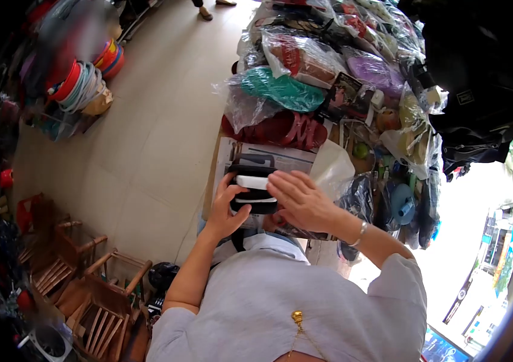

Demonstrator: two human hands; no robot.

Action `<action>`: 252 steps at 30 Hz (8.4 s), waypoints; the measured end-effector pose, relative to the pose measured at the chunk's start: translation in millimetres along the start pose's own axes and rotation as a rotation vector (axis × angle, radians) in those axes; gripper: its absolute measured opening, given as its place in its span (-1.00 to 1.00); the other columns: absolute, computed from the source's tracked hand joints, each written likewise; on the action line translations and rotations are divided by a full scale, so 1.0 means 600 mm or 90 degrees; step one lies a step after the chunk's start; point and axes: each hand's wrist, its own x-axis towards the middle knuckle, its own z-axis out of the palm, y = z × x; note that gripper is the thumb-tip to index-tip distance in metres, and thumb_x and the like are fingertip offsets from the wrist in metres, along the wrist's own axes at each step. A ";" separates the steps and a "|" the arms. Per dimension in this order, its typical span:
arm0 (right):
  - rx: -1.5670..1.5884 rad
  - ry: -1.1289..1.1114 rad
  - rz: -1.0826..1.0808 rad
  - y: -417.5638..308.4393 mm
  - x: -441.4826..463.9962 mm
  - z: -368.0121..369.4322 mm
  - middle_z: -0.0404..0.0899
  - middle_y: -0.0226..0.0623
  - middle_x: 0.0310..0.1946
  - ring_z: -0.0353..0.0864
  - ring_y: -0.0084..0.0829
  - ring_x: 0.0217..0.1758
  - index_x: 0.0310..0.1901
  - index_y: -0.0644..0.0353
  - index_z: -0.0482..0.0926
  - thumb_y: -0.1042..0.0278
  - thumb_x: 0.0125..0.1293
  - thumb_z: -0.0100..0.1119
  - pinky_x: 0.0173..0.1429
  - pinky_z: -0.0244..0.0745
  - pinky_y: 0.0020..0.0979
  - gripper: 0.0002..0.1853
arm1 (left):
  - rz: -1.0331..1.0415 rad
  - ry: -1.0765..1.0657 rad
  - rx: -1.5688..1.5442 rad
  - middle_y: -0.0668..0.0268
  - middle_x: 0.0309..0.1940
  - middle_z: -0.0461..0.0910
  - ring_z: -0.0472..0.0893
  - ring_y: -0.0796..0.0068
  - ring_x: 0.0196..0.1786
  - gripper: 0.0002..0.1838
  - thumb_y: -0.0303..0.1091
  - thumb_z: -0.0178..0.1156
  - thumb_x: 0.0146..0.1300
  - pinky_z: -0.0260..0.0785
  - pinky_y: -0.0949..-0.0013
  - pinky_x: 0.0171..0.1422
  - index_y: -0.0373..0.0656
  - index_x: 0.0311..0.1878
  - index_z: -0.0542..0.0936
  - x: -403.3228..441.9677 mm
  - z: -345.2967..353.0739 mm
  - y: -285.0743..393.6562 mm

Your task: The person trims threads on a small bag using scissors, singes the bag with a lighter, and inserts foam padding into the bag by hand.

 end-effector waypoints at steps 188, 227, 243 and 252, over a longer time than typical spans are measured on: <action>0.023 0.137 0.392 -0.005 -0.046 0.125 0.57 -0.28 -0.26 0.56 -0.20 -0.13 -0.16 0.15 0.52 0.48 0.04 0.21 -0.06 0.49 -0.24 -0.72 | -0.213 0.320 -0.147 0.52 -0.47 0.42 0.36 0.75 -0.41 -0.90 -0.44 0.15 0.32 0.26 0.59 -0.32 -0.22 -0.33 0.49 0.032 -0.040 -0.042; 0.084 0.295 0.297 -0.048 0.014 0.103 0.48 -0.26 -0.07 0.42 -0.13 0.07 -0.12 0.04 0.56 0.34 0.07 0.34 0.10 0.31 -0.17 -0.70 | -0.423 0.069 -0.408 0.37 -0.23 0.55 0.52 0.63 -0.19 -0.91 -0.46 0.12 0.35 0.38 0.59 -0.12 -0.18 -0.11 0.50 -0.006 0.047 -0.164; 1.109 0.344 0.800 -0.061 -0.116 0.219 0.51 -0.39 -0.17 0.51 -0.57 -0.23 0.25 0.14 0.32 0.13 0.49 -0.07 -0.12 0.50 -0.42 -0.59 | 0.114 -0.242 0.127 -0.10 0.42 0.03 0.11 -0.15 0.44 0.04 0.02 0.57 -0.23 0.07 0.00 0.44 -0.01 0.36 0.26 0.004 0.023 0.013; 1.076 0.324 0.749 -0.044 -0.118 0.239 0.51 -0.33 -0.06 0.55 -0.53 -0.15 0.13 0.24 0.36 0.37 0.36 0.10 -0.13 0.54 -0.45 -0.65 | 0.091 -0.185 0.089 -0.10 0.38 0.10 0.22 -0.16 0.38 0.03 -0.02 0.60 -0.32 0.20 0.02 0.38 0.00 0.31 0.32 0.014 0.026 0.010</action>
